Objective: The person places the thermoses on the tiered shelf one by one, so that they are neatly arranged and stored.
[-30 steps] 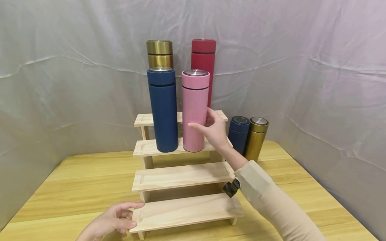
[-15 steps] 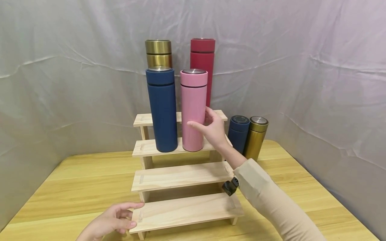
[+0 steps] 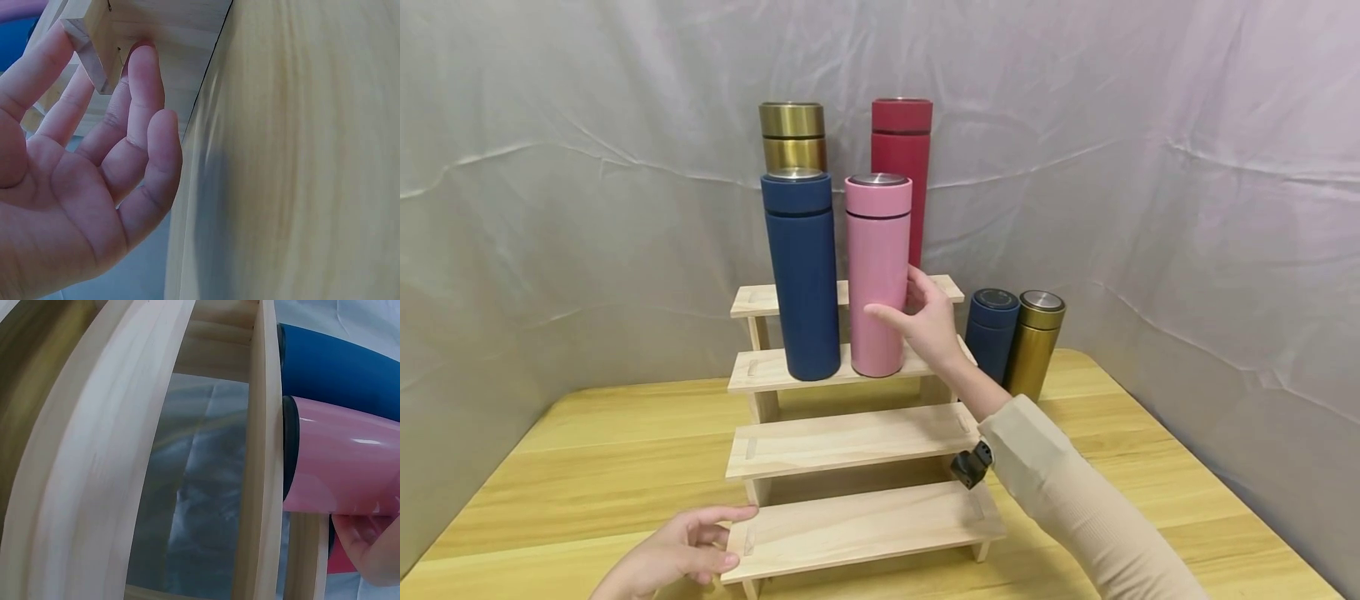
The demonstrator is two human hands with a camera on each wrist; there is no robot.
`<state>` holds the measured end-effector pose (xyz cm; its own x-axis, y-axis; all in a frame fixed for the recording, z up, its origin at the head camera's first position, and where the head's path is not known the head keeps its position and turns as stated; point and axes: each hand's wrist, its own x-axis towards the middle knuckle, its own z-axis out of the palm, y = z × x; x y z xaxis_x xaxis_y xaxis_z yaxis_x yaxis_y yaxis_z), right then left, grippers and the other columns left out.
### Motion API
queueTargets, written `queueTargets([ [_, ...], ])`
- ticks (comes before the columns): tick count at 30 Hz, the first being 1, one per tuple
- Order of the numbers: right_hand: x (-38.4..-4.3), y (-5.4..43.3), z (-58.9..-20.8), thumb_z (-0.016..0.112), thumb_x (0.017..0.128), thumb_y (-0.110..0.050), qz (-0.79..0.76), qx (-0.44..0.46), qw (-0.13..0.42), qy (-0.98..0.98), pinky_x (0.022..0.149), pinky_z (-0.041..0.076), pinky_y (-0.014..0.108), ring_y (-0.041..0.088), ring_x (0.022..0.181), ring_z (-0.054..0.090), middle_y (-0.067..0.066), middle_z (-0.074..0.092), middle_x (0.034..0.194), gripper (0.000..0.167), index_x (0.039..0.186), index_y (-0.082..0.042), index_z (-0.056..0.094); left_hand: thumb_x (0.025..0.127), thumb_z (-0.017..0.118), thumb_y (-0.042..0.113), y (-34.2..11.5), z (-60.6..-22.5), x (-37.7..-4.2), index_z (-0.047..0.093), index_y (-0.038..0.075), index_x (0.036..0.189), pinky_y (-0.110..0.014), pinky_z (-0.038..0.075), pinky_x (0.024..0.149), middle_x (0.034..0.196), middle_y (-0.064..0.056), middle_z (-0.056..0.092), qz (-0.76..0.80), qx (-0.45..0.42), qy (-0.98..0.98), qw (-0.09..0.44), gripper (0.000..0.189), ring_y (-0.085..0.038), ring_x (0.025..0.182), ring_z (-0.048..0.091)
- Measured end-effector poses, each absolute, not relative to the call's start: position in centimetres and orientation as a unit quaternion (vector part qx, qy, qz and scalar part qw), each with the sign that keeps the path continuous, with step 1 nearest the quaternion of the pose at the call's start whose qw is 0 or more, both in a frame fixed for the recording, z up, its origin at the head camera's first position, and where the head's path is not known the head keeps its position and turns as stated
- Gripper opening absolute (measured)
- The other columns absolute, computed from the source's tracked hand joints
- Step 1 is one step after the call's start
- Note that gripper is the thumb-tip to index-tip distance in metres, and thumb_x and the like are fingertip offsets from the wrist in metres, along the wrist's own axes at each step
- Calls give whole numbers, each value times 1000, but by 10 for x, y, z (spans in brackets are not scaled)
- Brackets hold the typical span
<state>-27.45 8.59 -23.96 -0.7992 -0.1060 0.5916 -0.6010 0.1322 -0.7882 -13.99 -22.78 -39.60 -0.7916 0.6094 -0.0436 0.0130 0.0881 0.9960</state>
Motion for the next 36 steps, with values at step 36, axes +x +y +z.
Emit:
queueTargets([
  [36,-274,92,-238,70,77,-14,614,250,151,-733,87,43,32,20,106,52,12,50,122,66,134,-5,37,86,54,3,-228,-395,-139,36,-8,129,-23,45,57,89,-9,56,633,215,706,235,48,-9,68,50],
])
